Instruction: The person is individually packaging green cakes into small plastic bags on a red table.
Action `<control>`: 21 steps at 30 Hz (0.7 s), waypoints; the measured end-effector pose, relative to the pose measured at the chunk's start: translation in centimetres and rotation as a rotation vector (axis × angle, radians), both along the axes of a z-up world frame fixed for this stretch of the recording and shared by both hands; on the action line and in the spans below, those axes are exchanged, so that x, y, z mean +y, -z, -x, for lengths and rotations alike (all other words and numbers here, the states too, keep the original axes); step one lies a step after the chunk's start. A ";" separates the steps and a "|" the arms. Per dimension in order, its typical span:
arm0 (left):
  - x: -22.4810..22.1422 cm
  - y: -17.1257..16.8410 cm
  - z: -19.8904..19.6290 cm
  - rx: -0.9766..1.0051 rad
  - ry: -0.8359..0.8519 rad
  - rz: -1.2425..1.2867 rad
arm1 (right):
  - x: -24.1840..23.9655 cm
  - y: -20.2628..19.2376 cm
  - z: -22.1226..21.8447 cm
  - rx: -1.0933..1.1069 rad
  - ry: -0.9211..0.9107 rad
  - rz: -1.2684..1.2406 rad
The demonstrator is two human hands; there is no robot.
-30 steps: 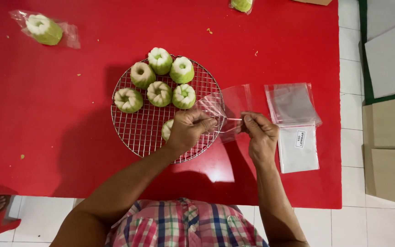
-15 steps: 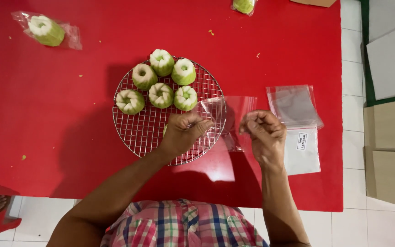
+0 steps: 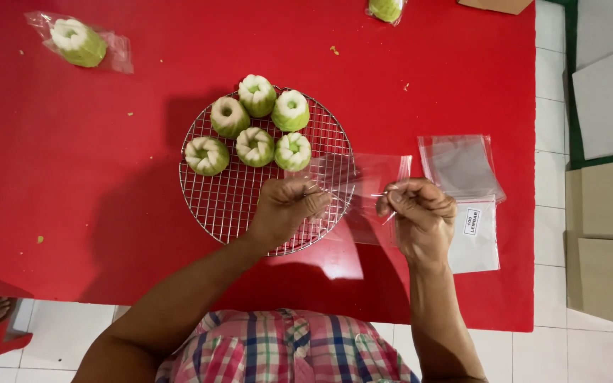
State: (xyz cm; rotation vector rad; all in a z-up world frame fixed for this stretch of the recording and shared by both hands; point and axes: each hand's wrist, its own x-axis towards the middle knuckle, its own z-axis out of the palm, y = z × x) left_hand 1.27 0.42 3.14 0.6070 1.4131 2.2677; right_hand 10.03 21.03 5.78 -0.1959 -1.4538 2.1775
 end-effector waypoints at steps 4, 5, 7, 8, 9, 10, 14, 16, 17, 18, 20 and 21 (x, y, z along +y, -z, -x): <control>0.0 -1.2 -0.1 0.042 0.003 -0.012 | -0.1 -0.6 0.0 0.000 -0.007 0.033; -0.1 -1.3 -0.3 0.081 -0.010 0.032 | -0.3 -1.2 0.0 -0.015 -0.008 0.026; -0.2 -1.7 -0.5 0.121 -0.021 0.075 | -0.4 -1.9 0.0 -0.030 -0.009 0.019; -0.3 -1.9 -0.6 0.149 -0.038 0.077 | -0.3 -1.9 -0.1 -0.004 -0.022 -0.007; -0.3 -2.2 -0.7 0.178 -0.054 0.080 | -0.2 -1.9 -0.1 0.022 -0.036 -0.033; -0.2 -2.1 -0.7 0.177 -0.054 0.080 | -0.7 -2.5 -0.3 0.021 -0.036 -0.033; 0.0 -1.9 -0.7 0.219 -0.090 0.083 | -2.3 -4.4 -1.6 0.090 0.353 -0.563; -0.1 -2.1 -0.6 0.221 -0.104 0.082 | -2.6 -5.0 -2.0 0.178 0.352 -0.564; -0.2 -2.2 -0.6 0.223 -0.099 0.084 | -2.5 -5.3 -2.0 0.068 0.245 -0.683; -0.1 -2.3 -0.5 0.228 -0.093 0.084 | -2.4 -5.5 -1.9 -0.043 0.139 -0.800; -0.6 -4.1 -0.3 0.154 -0.048 0.068 | -1.5 -4.7 -1.6 0.008 0.049 -0.928; -0.9 -5.0 -0.1 0.082 -0.006 0.053 | -1.1 -4.4 -1.3 0.061 -0.045 -1.053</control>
